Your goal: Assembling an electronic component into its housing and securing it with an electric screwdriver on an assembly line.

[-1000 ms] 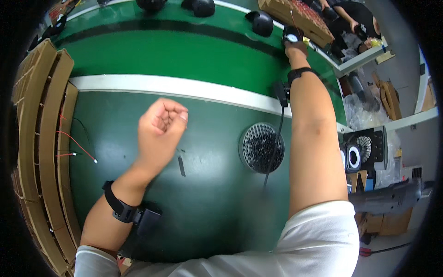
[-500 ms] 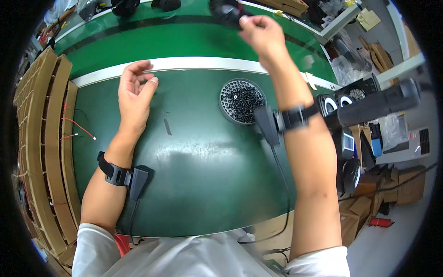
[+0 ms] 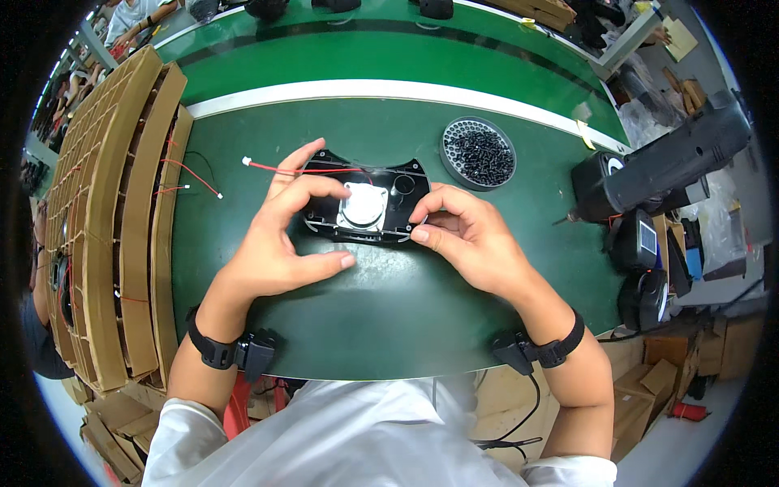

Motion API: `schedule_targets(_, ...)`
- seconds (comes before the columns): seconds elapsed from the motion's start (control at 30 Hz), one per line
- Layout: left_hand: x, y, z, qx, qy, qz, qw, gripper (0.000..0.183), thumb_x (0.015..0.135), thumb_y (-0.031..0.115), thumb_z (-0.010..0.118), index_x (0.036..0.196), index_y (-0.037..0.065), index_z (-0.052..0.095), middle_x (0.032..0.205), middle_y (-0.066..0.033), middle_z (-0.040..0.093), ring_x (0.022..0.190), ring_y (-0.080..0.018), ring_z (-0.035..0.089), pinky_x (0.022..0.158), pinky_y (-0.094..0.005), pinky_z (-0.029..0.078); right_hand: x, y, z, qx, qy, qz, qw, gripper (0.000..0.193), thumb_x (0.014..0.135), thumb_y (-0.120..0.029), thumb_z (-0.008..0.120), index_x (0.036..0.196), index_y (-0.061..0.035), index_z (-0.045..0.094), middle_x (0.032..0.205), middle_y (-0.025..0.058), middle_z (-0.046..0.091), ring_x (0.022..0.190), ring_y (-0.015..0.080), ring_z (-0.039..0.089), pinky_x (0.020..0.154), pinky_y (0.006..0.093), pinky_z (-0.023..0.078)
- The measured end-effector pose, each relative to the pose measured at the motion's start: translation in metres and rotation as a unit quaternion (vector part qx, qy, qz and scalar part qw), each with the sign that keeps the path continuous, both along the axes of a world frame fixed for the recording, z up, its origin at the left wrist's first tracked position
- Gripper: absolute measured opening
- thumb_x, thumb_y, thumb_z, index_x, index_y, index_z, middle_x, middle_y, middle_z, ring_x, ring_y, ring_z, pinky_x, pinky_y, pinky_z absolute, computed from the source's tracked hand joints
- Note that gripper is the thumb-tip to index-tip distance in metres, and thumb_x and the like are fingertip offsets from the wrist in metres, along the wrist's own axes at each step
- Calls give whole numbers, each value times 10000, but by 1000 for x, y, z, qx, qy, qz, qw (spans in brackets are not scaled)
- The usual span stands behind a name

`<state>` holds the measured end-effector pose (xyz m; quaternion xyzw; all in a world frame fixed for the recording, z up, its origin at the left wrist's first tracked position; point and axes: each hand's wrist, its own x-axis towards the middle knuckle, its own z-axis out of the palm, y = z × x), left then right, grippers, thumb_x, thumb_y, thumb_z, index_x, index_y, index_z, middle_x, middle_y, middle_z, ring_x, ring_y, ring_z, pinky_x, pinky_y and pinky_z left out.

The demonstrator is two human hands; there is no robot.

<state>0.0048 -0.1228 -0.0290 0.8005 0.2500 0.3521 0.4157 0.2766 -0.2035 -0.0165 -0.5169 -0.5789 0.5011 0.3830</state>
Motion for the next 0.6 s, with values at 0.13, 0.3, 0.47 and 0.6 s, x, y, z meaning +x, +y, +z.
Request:
schedule_targets(0.13,7,5,-16,49,-8,75,996,568,667,146,846,1188,56,638,1358,-212,497,1371,-350,428,1076,-457,393,-15,-3,10,129,-113,-58,984,374,857,-105,773,1166,14,597,1283,189,620,1103,270,663,975,354,526)
schedule_targets(0.3,11,1,-17,62,-11,100,993,541,637,121,843,1133,49,639,1352,-221,494,1335,-355,455,1067,-454,395,32,20,-31,268,-404,-248,839,1023,669,-281,891,1440,57,311,1470,315,384,1387,435,391,1145,467,343)
schedule_targets(0.47,17,10,-21,61,-20,99,993,524,632,111,838,1110,59,629,1334,-215,507,1338,-350,445,1056,-452,401,46,59,-39,137,-376,-275,874,1347,601,-420,931,1550,74,113,1522,336,301,1463,446,269,1198,493,261)
schedule_targets(0.6,11,4,-22,53,-3,93,994,533,640,112,831,1121,68,605,1297,-209,529,1351,-346,432,1037,-441,409,48,65,-38,151,-330,-271,892,1264,601,-392,925,1518,82,196,1413,289,450,1319,404,453,1144,489,345)
